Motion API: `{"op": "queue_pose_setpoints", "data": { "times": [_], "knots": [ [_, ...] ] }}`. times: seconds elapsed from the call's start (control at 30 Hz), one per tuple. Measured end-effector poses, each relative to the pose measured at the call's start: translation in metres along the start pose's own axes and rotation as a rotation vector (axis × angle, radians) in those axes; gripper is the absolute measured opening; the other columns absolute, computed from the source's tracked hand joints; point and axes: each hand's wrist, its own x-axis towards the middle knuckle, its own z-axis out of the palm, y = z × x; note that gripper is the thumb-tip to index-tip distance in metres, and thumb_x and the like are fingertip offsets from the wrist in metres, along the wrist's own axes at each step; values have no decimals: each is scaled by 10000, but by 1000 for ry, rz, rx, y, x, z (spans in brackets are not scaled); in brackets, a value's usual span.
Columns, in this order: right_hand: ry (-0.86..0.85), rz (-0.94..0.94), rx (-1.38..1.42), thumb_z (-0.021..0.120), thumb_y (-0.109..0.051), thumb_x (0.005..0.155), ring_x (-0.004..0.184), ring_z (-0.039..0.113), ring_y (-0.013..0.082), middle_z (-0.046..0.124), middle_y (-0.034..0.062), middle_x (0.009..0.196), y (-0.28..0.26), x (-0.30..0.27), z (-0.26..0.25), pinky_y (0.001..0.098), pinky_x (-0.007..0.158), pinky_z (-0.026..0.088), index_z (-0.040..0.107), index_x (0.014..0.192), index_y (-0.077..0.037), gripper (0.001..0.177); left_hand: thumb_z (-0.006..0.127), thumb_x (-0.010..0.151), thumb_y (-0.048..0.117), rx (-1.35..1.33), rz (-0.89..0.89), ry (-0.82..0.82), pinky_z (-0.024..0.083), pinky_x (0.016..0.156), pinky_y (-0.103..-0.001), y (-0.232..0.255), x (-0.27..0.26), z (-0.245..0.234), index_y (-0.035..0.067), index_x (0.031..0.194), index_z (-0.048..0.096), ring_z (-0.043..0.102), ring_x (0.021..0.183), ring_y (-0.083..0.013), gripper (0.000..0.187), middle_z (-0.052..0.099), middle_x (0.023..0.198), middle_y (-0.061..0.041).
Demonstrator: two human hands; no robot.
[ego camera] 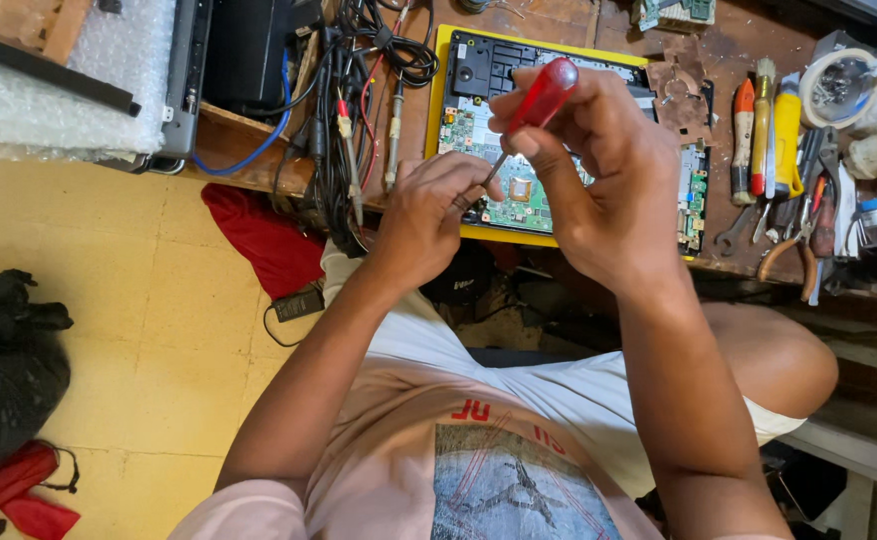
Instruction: The person uses a screwdriver to remove screws from a disassembled laptop motherboard, then wipes the board with a cloth and adjusts a small component.
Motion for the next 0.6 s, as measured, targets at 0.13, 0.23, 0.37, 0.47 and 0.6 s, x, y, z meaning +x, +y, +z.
{"op": "queue_pose_setpoints", "data": {
  "times": [0.13, 0.23, 0.37, 0.47, 0.6],
  "knots": [
    [196, -2, -167, 868, -89, 1082, 949, 685, 224, 668, 158, 1053, 21, -2, 11, 339, 879, 633, 544, 1171, 42, 360, 731, 1059, 245, -124, 35, 92, 520, 973, -419, 23, 10, -10, 62, 1304, 669, 715, 1185, -276, 312, 731, 1267, -94],
    [215, -20, -207, 919, -134, 1062, 859, 577, 199, 564, 122, 986, 24, 0, 15, 331, 816, 589, 540, 1115, 32, 416, 809, 1006, 88, -161, 94, 236, 615, 864, -400, 24, 15, -9, 1, 1168, 706, 750, 996, -263, 211, 754, 1108, -116],
    [-26, -99, -91, 637, -247, 1197, 1584, 484, 371, 453, 254, 1644, -2, 8, 4, 468, 1297, 551, 467, 1528, 2, 448, 577, 1073, 8, -76, 121, 215, 415, 641, -462, 20, 19, -7, 13, 997, 665, 625, 756, -315, 116, 679, 868, -100],
    [-111, 97, 261, 515, -166, 1227, 1520, 642, 351, 471, 290, 1745, -11, 1, 1, 416, 1360, 515, 261, 1682, -43, 536, 389, 880, -175, -322, 148, 151, 412, 721, -375, 30, 26, -13, 69, 851, 528, 523, 712, -225, 283, 565, 760, -40],
    [49, 30, -137, 577, 54, 1161, 1091, 789, 281, 732, 186, 1279, -8, 2, 5, 361, 989, 649, 514, 1383, 41, 232, 471, 961, -110, -234, 139, 108, 497, 861, -423, 23, 19, -11, 79, 965, 602, 633, 811, -259, 230, 645, 832, -19]
  ]
}}
